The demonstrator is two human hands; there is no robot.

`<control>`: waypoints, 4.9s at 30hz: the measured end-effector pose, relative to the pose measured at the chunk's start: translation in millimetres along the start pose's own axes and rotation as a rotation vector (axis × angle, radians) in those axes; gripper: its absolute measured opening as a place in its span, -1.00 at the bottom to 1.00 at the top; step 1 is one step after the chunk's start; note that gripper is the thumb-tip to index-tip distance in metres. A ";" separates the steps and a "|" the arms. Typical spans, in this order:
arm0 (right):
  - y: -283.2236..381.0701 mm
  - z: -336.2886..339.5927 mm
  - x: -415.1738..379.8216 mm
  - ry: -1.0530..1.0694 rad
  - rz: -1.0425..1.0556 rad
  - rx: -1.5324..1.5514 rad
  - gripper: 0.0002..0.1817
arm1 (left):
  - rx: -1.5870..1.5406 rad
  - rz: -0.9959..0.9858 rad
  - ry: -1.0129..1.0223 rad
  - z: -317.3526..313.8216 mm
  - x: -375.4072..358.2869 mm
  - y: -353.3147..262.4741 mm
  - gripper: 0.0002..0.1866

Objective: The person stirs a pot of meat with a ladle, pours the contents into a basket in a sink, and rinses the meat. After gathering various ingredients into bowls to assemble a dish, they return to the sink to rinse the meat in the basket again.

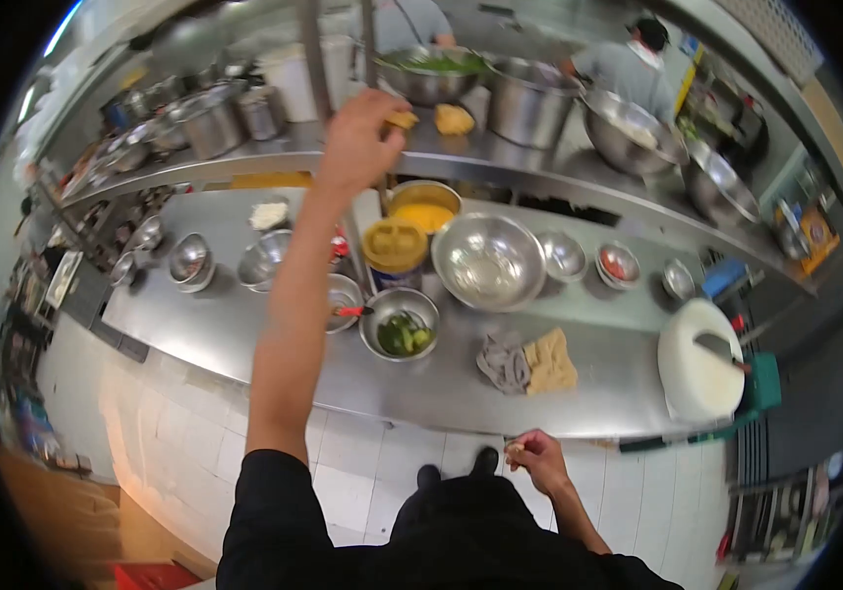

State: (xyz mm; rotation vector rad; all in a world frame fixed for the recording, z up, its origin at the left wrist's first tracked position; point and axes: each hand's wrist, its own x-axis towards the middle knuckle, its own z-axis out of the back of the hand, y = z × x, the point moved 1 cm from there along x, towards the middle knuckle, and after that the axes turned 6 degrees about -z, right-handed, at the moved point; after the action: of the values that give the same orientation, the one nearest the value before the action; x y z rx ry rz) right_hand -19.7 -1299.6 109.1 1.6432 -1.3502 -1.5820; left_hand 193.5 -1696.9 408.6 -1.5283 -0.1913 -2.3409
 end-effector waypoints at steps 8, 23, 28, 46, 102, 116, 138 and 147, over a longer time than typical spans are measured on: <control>-44.3 19.9 -81.0 -0.228 -0.091 0.465 -0.83 | 0.029 0.126 -0.204 -8.1 -14.1 -23.6 -0.86; -14.1 72.5 -287.8 -0.312 0.554 0.273 -0.80 | 0.266 0.210 -0.204 -18.2 -41.9 -152.4 -0.78; 27.3 92.7 -426.7 -0.188 1.219 0.232 -0.78 | -0.061 0.232 0.185 -80.5 -196.0 -377.4 -0.81; -41.3 137.4 -713.4 -0.495 1.967 0.258 -0.75 | -0.367 0.045 2.547 -254.6 -650.9 -649.8 -0.70; -802.9 142.7 -1413.1 -2.253 0.686 1.482 -0.50 | -0.463 -0.762 2.474 -114.7 -632.6 -1518.3 -0.74; -678.8 127.6 -1510.0 -2.304 -1.463 0.212 -0.68 | -0.727 -0.787 2.436 -133.8 -640.9 -1521.8 -0.73; -772.1 250.0 -1464.6 -2.022 0.407 1.428 -0.66 | -0.485 -0.337 2.458 -165.3 -619.9 -1434.6 -0.70; -753.6 259.4 -1456.2 -1.860 0.470 1.357 -0.63 | -0.310 -0.119 2.478 -148.9 -607.2 -1366.8 -0.74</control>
State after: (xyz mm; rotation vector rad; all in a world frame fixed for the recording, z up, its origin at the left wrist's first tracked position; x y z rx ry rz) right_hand 204.2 344.8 67.0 -0.7210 -3.7217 -1.6748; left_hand -192.4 -339.0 -107.4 1.8285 0.6542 -2.4284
